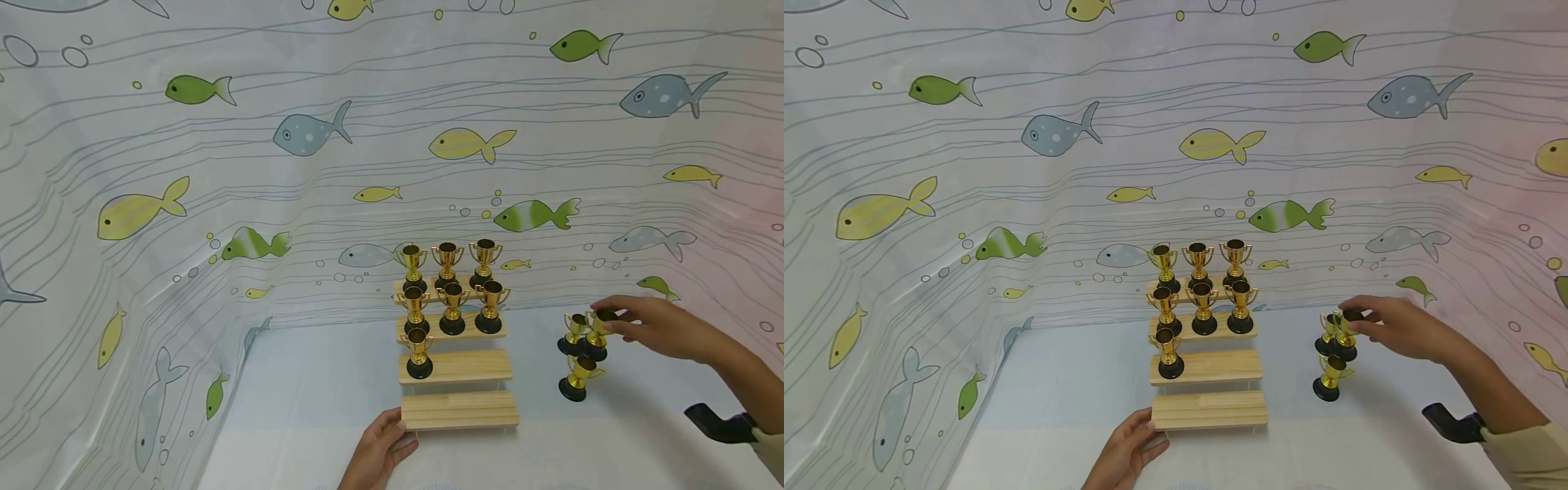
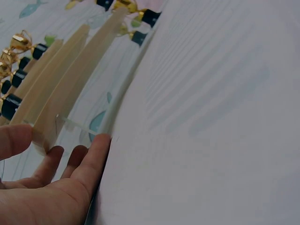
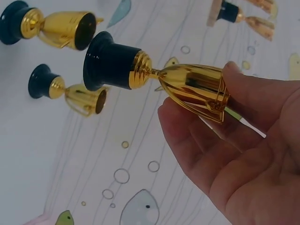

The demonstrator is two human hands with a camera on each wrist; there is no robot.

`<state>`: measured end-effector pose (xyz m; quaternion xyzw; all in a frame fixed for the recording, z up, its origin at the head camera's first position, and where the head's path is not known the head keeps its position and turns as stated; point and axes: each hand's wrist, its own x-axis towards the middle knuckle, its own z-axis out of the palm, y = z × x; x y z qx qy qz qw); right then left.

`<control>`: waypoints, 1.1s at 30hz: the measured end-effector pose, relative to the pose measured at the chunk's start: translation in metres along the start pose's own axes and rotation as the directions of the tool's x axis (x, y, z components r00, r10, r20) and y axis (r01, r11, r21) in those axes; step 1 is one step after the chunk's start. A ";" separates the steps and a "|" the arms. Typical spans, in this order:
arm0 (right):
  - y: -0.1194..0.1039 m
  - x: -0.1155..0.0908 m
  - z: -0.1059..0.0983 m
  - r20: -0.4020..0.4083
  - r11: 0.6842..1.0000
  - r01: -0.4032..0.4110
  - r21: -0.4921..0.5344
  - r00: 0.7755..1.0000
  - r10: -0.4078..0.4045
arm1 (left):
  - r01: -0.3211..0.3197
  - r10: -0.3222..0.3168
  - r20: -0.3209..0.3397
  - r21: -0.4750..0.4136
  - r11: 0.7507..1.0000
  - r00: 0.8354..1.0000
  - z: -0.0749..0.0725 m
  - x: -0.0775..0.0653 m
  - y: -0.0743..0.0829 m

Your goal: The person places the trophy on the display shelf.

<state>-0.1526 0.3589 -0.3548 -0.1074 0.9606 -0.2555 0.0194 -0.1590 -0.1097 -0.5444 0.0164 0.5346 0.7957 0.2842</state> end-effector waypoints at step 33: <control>-0.083 0.048 0.030 0.148 0.982 0.182 0.047 0.971 -0.187 | -0.009 0.009 -0.010 0.020 1.000 1.000 0.001 0.001 0.000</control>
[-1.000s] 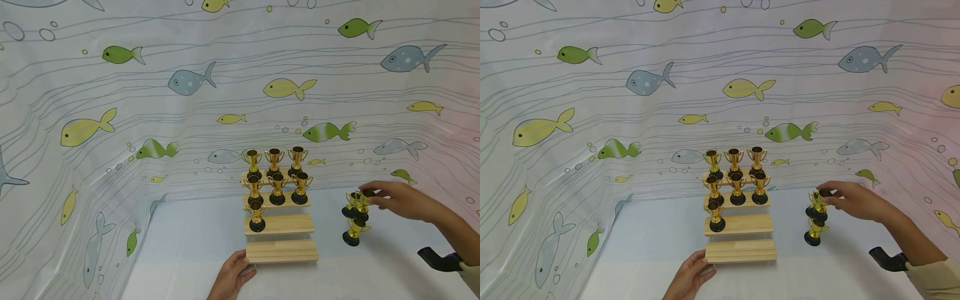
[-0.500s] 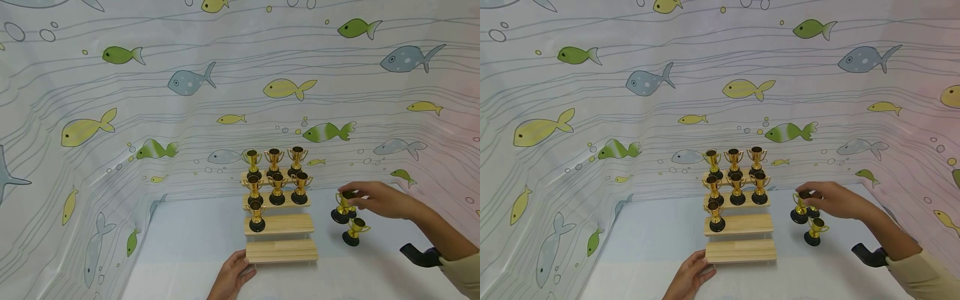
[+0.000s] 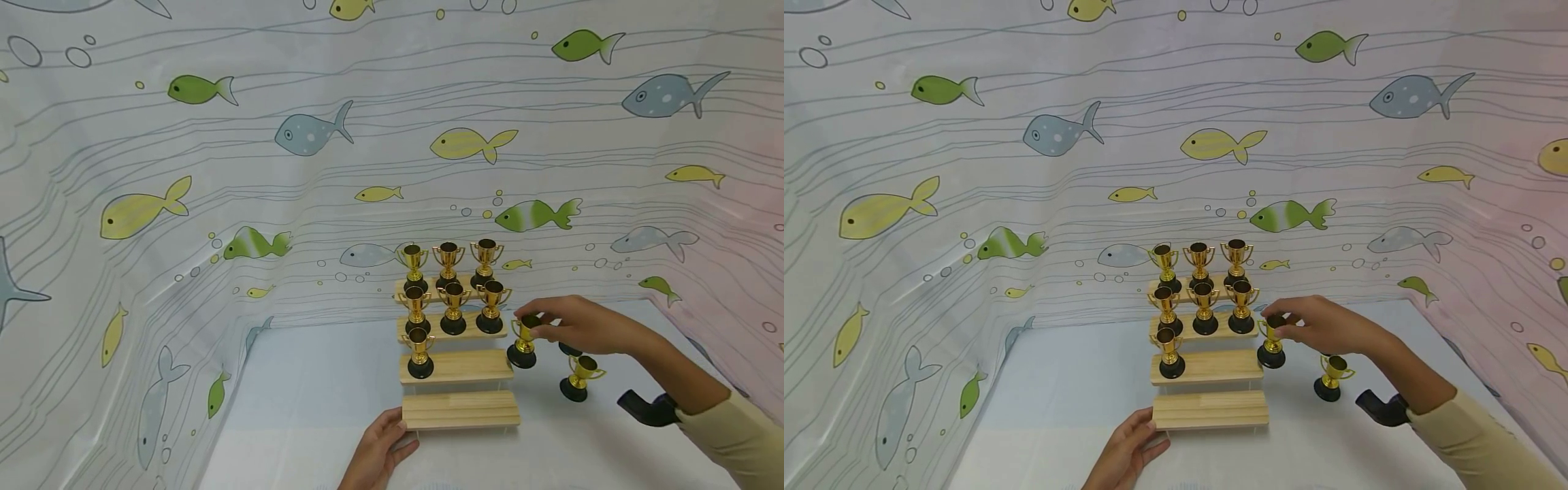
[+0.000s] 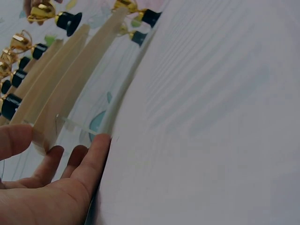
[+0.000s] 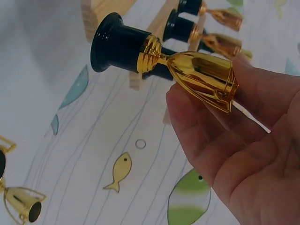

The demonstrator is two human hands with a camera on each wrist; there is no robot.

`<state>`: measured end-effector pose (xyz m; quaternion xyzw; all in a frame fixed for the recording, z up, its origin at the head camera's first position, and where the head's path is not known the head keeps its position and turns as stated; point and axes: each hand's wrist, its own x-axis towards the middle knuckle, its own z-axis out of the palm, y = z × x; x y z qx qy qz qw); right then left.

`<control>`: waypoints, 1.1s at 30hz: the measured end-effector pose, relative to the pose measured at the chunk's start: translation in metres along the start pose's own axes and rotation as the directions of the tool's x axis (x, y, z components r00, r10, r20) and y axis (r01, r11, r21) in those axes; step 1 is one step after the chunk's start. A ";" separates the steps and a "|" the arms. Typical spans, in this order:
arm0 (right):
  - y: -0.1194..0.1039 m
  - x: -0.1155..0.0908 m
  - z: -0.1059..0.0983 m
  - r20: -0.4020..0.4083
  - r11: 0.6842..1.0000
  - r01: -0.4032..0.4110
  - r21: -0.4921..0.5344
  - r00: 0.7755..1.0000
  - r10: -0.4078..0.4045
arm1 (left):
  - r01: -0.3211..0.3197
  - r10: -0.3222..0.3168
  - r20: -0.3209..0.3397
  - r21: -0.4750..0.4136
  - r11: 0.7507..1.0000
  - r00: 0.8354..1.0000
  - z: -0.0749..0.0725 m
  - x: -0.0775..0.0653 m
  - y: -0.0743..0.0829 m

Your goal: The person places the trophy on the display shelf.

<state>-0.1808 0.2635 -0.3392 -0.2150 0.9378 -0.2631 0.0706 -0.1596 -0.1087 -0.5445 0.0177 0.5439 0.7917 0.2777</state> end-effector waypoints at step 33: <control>-0.039 0.054 0.031 0.071 0.991 0.128 0.037 0.989 -0.130 | 0.043 -0.043 -0.010 -0.028 0.999 0.999 0.000 -0.004 0.000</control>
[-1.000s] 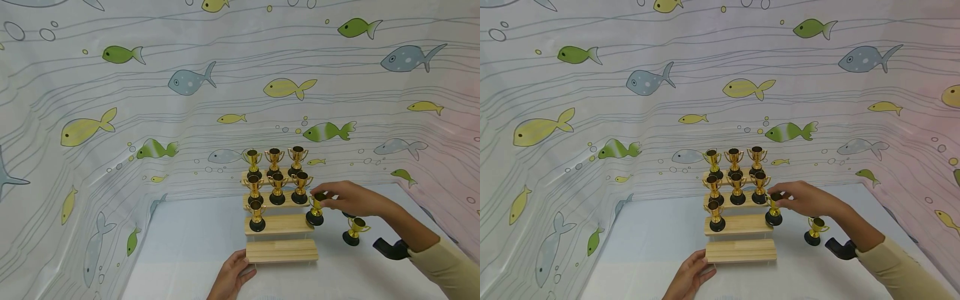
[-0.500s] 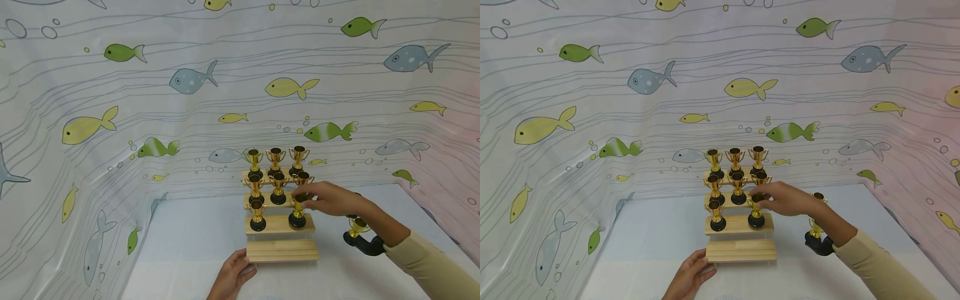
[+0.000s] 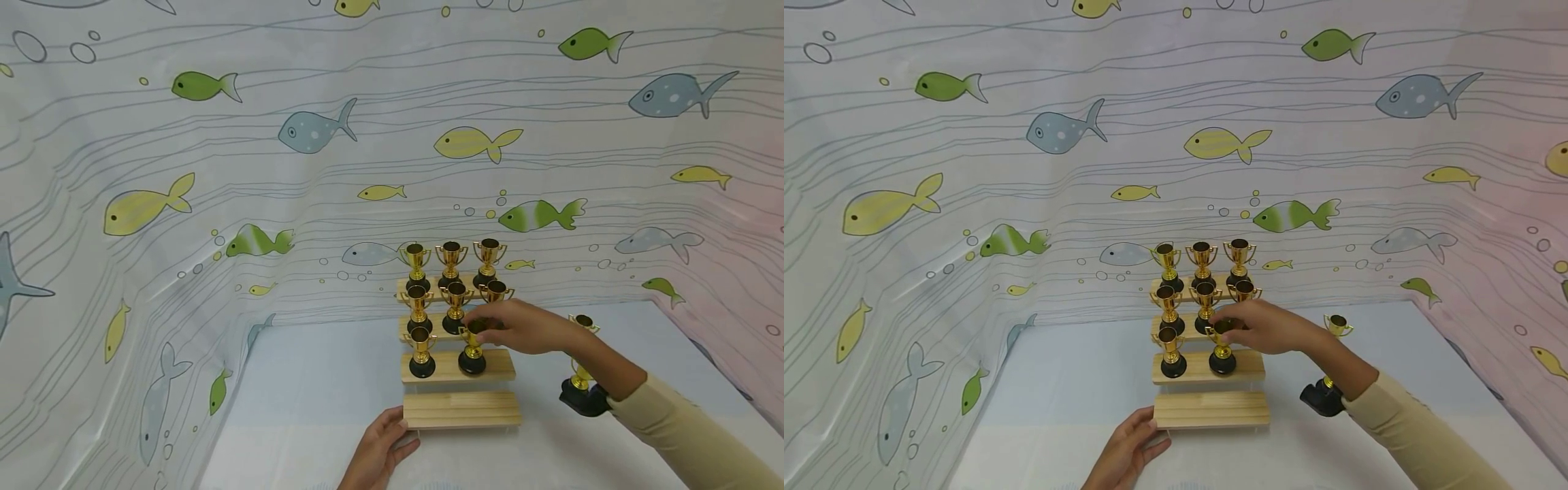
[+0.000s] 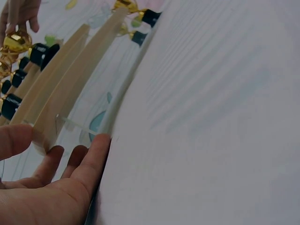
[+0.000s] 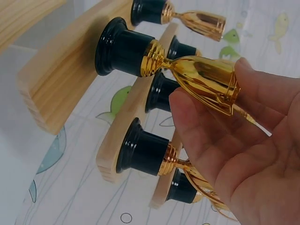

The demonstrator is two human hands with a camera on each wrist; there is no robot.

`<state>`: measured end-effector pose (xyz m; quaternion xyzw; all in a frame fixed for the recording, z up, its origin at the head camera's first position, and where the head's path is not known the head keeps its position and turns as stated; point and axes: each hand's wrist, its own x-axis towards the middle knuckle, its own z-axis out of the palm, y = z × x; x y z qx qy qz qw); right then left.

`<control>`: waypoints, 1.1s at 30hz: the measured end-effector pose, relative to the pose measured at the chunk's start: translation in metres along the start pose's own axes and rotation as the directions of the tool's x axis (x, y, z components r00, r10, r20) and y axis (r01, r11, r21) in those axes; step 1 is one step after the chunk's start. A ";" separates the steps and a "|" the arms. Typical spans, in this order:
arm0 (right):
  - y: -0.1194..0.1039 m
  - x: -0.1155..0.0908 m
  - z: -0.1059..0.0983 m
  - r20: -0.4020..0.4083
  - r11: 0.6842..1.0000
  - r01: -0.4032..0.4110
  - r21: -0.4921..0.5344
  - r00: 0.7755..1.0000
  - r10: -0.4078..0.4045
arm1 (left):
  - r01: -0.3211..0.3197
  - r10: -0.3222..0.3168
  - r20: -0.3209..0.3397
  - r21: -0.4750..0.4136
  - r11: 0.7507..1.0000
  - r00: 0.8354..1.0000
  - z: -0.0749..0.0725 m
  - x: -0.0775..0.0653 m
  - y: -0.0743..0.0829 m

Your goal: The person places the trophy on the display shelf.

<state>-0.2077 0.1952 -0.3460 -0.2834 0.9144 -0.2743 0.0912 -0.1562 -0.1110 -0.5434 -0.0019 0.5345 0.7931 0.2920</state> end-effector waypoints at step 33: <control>-0.004 0.015 0.012 0.011 1.000 0.019 0.003 1.000 -0.019 | -0.016 0.016 0.006 0.005 1.000 1.000 -0.001 0.003 -0.001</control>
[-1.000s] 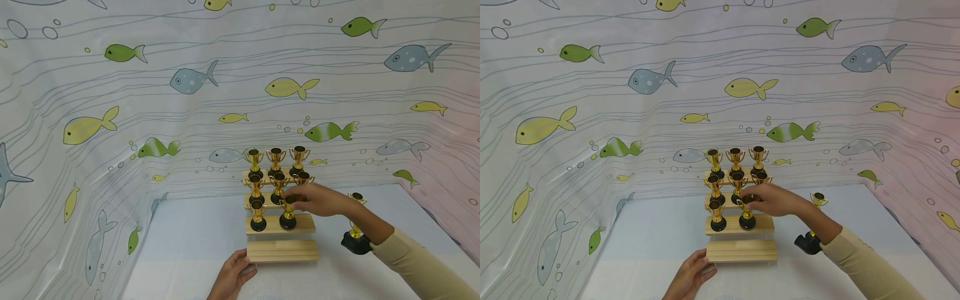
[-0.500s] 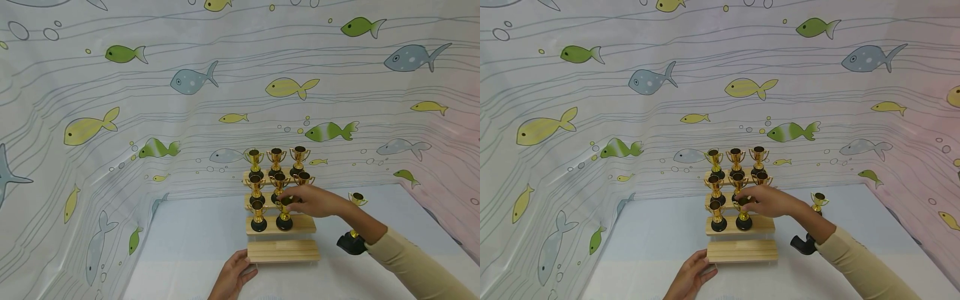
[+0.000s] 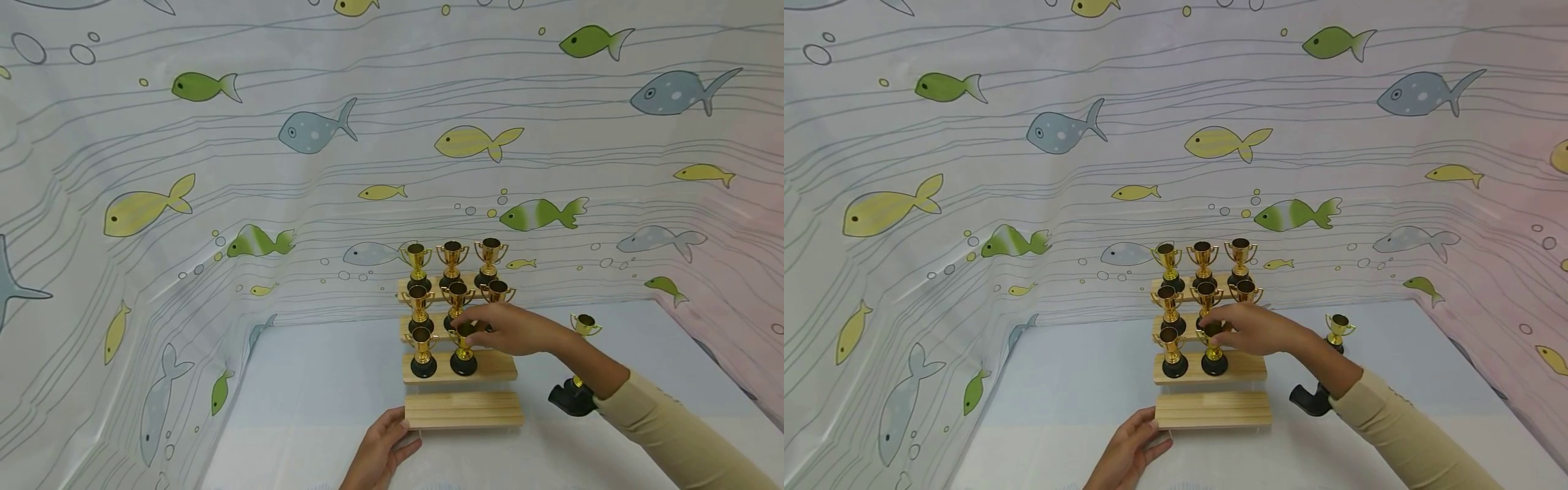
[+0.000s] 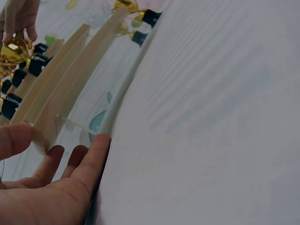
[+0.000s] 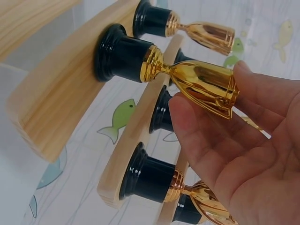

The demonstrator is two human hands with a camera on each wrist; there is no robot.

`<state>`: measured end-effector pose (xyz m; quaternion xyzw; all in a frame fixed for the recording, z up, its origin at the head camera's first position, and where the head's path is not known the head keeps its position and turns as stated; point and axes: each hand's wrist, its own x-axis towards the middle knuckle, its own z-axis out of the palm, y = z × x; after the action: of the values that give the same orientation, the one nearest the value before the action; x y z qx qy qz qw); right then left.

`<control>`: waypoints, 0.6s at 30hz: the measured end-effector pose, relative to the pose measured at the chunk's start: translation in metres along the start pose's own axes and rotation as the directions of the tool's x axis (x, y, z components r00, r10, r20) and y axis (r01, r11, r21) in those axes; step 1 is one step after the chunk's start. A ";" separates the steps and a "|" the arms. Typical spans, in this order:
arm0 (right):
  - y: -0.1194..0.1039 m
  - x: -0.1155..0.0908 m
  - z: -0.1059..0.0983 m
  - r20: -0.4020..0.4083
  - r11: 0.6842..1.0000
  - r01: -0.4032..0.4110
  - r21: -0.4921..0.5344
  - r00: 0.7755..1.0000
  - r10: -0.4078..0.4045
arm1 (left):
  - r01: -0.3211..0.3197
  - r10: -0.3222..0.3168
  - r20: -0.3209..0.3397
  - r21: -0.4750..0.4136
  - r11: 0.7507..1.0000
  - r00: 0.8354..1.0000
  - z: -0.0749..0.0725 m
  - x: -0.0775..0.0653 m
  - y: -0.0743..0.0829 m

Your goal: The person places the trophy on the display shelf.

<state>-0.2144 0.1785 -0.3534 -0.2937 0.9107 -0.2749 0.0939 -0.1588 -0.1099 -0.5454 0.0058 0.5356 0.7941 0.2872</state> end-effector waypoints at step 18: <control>0.001 0.000 0.003 0.009 1.000 0.002 0.003 1.000 -0.002 | 0.007 -0.007 -0.015 0.005 1.000 1.000 0.001 -0.001 0.000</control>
<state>-0.2141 0.1776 -0.3563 -0.2955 0.9096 -0.2751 0.0980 -0.1574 -0.1093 -0.5449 -0.0013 0.5398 0.7918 0.2858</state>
